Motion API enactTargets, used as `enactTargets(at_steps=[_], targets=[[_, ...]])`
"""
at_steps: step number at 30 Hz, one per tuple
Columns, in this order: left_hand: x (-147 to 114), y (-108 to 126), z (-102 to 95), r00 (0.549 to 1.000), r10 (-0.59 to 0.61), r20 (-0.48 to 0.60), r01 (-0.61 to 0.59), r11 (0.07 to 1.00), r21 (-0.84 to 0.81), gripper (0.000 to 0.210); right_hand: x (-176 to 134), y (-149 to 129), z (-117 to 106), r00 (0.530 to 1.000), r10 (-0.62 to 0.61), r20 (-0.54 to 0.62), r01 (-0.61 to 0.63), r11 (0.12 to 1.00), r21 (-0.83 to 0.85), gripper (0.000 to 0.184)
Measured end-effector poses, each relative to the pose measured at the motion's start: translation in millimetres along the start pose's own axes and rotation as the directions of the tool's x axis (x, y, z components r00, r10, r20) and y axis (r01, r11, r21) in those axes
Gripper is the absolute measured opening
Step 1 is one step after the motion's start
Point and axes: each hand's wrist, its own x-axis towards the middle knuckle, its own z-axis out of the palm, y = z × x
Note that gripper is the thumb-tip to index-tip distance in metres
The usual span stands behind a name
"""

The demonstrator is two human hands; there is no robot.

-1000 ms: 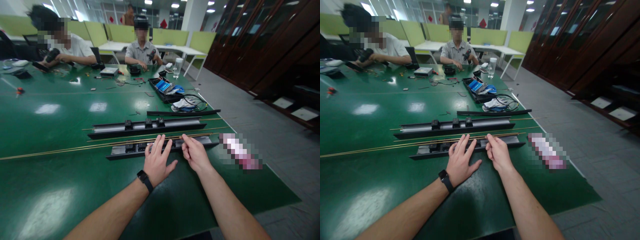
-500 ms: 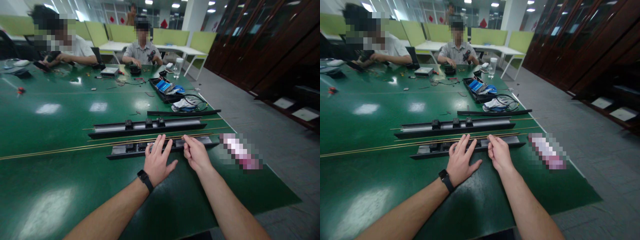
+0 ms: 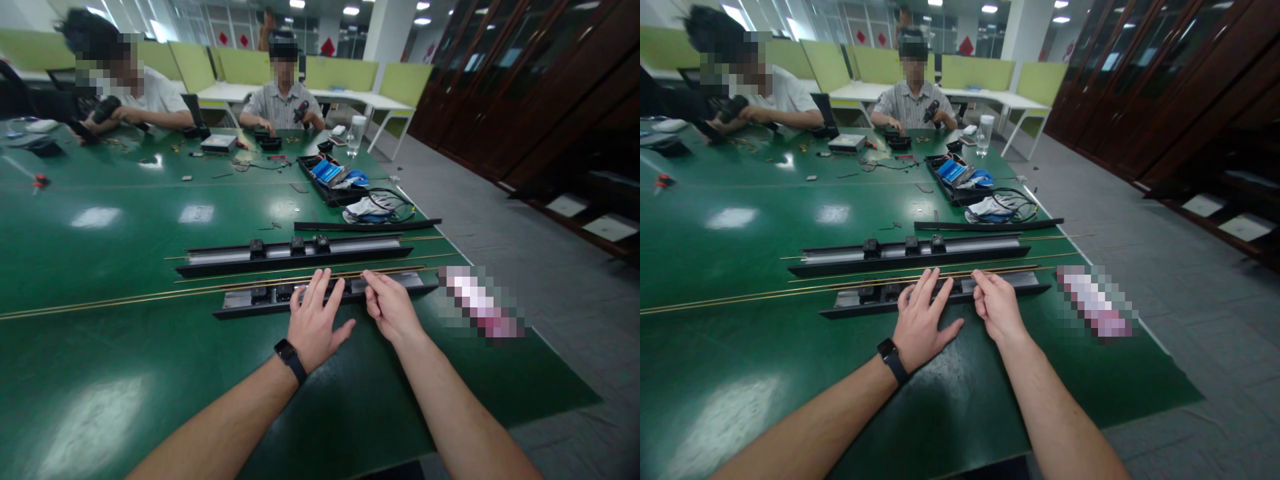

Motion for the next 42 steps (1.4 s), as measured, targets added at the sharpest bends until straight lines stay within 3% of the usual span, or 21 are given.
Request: enactTargets(at_steps=[8, 18, 32, 42], targets=[[0.5, -0.5, 0.9, 1.0, 0.004, -0.002, -0.004, 1.0, -0.003, 0.073, -0.3, -1.1, 0.8, 0.999, -0.007, -0.04, 0.009, 0.999, 0.044, 0.034], [0.2, 0.4, 0.8, 1.0, 0.003, -0.012, -0.003, 1.0, -0.009, 0.072, -0.6, -1.4, -0.5, 1.0, 0.0, 0.023, 0.001, 0.999, -0.037, 0.036], [0.2, 0.5, 0.7, 1.0, 0.0, -0.002, 0.0, 1.0, -0.002, 0.072, -1.1, -3.4, 0.2, 0.999, -0.003, -0.036, 0.005, 0.998, 0.055, 0.031], [0.9, 0.7, -1.0, 1.0, 0.001, -0.006, -0.001, 1.0, 0.002, 0.073, -1.7, -3.4, 0.5, 1.0, 0.017, 0.017, -0.017, 1.0, -0.024, 0.039]])
